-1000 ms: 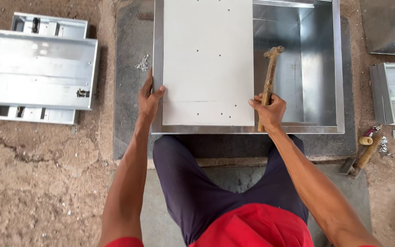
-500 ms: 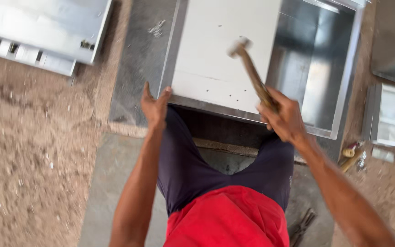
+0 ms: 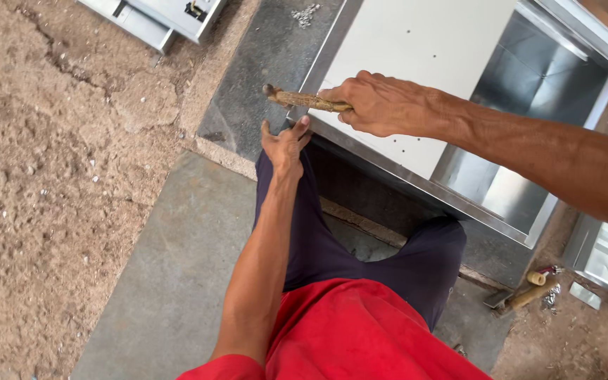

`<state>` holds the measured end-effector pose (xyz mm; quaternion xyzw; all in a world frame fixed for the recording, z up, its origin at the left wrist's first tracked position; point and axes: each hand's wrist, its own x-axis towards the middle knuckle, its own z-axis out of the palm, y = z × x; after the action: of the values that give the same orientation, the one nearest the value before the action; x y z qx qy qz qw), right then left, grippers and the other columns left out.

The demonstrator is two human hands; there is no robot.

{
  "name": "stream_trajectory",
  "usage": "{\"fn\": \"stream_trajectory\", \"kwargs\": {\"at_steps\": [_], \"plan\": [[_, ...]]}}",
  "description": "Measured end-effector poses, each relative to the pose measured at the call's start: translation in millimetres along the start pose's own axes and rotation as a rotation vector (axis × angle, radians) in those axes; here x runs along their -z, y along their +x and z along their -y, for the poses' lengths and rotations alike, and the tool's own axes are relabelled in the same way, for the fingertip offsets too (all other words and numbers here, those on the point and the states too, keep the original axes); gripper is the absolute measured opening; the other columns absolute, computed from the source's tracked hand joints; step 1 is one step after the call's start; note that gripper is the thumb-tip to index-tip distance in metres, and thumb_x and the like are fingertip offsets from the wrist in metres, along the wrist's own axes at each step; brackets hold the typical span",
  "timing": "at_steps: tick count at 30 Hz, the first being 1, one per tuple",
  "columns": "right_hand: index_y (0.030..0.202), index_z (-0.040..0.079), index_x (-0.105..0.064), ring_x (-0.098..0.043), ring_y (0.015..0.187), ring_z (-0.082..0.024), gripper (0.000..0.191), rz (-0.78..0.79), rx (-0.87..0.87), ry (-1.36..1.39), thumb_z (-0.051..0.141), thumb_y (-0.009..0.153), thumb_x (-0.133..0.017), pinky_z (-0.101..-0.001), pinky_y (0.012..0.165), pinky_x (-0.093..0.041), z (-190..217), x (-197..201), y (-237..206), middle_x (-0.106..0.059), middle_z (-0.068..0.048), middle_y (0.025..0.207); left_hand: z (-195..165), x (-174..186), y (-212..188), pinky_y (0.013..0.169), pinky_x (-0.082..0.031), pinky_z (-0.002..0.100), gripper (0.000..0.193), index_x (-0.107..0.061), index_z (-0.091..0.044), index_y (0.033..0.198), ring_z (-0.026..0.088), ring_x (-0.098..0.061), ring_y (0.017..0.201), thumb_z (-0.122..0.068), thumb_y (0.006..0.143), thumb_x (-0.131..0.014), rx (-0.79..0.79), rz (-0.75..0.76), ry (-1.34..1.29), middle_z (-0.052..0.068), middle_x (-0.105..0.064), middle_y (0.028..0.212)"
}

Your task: The person sits on the ground and assembles a rectangular metal frame. They use a large metal bender to bend the edges of the frame and a hammer to secure the corners and attach a metal latch.

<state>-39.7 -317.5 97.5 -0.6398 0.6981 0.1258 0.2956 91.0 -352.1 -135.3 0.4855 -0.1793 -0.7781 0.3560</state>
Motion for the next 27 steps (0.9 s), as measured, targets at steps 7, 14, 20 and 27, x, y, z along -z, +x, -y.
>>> {"fn": "stream_trajectory", "kwargs": {"at_steps": [7, 14, 20, 27], "plan": [[0.093, -0.002, -0.066, -0.057, 0.048, -0.018, 0.043, -0.534, -0.408, 0.397, 0.040, 0.101, -0.064, -0.0400, 0.047, -0.046, -101, -89, -84, -0.062, -0.011, 0.059, -28, -14, 23, 0.104, -0.046, 0.046, 0.077, -0.055, 0.010, 0.143, 0.037, -0.058, 0.125, -0.017, 0.082, -0.094, -0.673, 0.173, 0.687, 0.031, -0.061, 0.138], [0.090, -0.001, -0.066, -0.075, 0.074, -0.018, 0.038, -1.201, -0.728, 0.881, 0.027, 0.077, -0.089, -0.0309, 0.062, -0.062, -155, -218, -100, -0.076, -0.013, 0.085, -61, -54, 33, 0.077, -0.057, 0.032, 0.054, -0.075, 0.000, 0.121, 0.019, -0.072, 0.085, -0.021, 0.072, -0.083, -0.395, 0.415, 0.736, 0.016, -0.080, 0.099], [0.083, -0.001, -0.065, -0.064, 0.071, -0.014, 0.036, -1.317, -0.583, 1.116, 0.028, 0.091, -0.086, -0.0297, 0.063, -0.055, -158, -229, -98, -0.069, -0.007, 0.079, -59, -59, 27, 0.066, -0.053, 0.033, 0.046, -0.080, 0.001, 0.117, 0.017, -0.066, 0.073, -0.021, 0.076, -0.081, -0.407, 0.377, 0.923, 0.017, -0.075, 0.086], [0.114, 0.002, -0.074, -0.066, 0.074, -0.016, 0.040, -1.376, -1.089, 0.485, 0.036, 0.094, -0.079, -0.0311, 0.066, -0.052, -55, -338, -223, -0.072, -0.010, 0.089, 13, -55, -30, 0.058, -0.044, 0.044, 0.040, -0.065, 0.005, 0.130, 0.025, -0.063, 0.072, -0.023, 0.101, -0.063, -0.317, 0.504, 0.336, 0.015, -0.067, 0.092]]}}
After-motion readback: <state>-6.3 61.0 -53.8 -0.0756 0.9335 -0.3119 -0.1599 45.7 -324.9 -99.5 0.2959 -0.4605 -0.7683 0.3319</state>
